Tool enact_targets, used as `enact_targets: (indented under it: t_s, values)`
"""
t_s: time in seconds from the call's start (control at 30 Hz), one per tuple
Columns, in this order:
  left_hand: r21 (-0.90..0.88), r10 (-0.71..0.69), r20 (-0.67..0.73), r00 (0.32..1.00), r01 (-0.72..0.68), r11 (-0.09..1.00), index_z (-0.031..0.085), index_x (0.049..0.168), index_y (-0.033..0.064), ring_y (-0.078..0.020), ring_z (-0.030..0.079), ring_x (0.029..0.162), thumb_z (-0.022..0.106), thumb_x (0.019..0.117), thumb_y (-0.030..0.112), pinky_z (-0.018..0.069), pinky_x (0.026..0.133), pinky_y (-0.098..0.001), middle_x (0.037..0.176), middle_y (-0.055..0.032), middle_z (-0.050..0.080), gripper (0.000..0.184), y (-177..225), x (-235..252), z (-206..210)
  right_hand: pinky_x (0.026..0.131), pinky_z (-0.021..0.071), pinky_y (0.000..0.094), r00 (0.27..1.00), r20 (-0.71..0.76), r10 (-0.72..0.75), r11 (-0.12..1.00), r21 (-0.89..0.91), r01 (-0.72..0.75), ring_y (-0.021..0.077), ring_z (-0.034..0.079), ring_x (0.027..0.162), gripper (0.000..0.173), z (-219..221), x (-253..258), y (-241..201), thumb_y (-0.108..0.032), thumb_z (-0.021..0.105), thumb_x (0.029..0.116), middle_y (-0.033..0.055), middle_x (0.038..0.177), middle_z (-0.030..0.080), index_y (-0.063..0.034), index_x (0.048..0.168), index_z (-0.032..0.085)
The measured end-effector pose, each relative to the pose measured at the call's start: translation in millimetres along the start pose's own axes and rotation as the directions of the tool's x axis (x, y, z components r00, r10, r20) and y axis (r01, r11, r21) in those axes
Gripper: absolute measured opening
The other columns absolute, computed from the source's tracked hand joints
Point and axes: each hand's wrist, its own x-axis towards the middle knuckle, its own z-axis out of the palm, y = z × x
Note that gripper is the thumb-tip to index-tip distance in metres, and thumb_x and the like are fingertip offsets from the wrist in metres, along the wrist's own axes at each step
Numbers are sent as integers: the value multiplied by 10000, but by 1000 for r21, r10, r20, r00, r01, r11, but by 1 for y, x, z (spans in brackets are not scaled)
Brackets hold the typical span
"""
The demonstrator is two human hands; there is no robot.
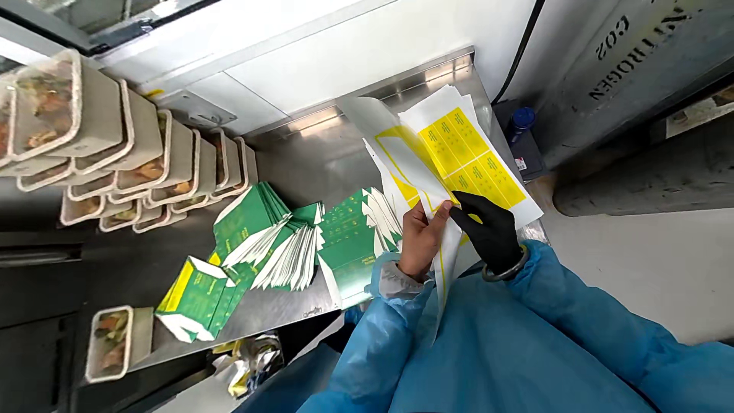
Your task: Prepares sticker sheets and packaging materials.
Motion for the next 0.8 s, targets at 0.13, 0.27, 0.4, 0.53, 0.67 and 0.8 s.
enact_targets:
  t_s: [0.13,0.27,0.4,0.53,0.67,0.8]
  values:
    - [62,35,-4,999,-34,997,675,1105,59,-148,692,658,627,1036,209,608,596,-301,826,-82,711,172,3,1,-1,836,644,329,999,34,34,997,64,-36,164,742,902,217,-5,4,-4,-70,745,930,61,1049,772,-41,1144,768]
    - [125,37,43,998,-42,991,662,1116,66,-160,691,638,616,1043,222,604,570,-301,821,-82,714,179,6,-3,-8,805,658,332,981,157,110,989,76,-124,163,755,873,218,-20,18,-10,-68,790,892,60,1008,784,-48,1109,787]
    - [121,-2,77,997,-8,993,664,1131,44,-169,721,699,604,1047,193,629,633,-319,865,-90,733,181,13,1,-14,859,649,310,957,286,44,999,-33,-36,121,753,940,200,-34,30,-15,-103,769,918,25,1056,788,-73,1113,797]
    - [118,-1,97,995,-11,993,652,1147,42,-159,724,733,583,1057,191,632,663,-322,879,-77,732,188,20,2,-16,835,649,288,951,238,-199,965,-121,232,104,747,920,112,-33,31,-13,-74,764,911,34,1027,783,-57,1015,803]
    - [151,5,76,997,-17,988,634,1196,44,-147,714,759,598,1047,181,626,683,-329,912,-72,725,205,29,-1,-9,867,613,326,892,254,-374,803,-392,449,150,719,984,146,-31,25,-9,-152,692,966,64,1062,759,-73,1059,770]
    - [178,24,56,998,-34,983,633,1218,21,-168,721,767,637,1020,141,631,687,-346,934,-106,728,231,38,-7,-10,874,610,324,919,222,-326,828,-403,391,151,716,998,190,-22,19,-7,-180,698,966,73,1099,750,-70,1108,762]
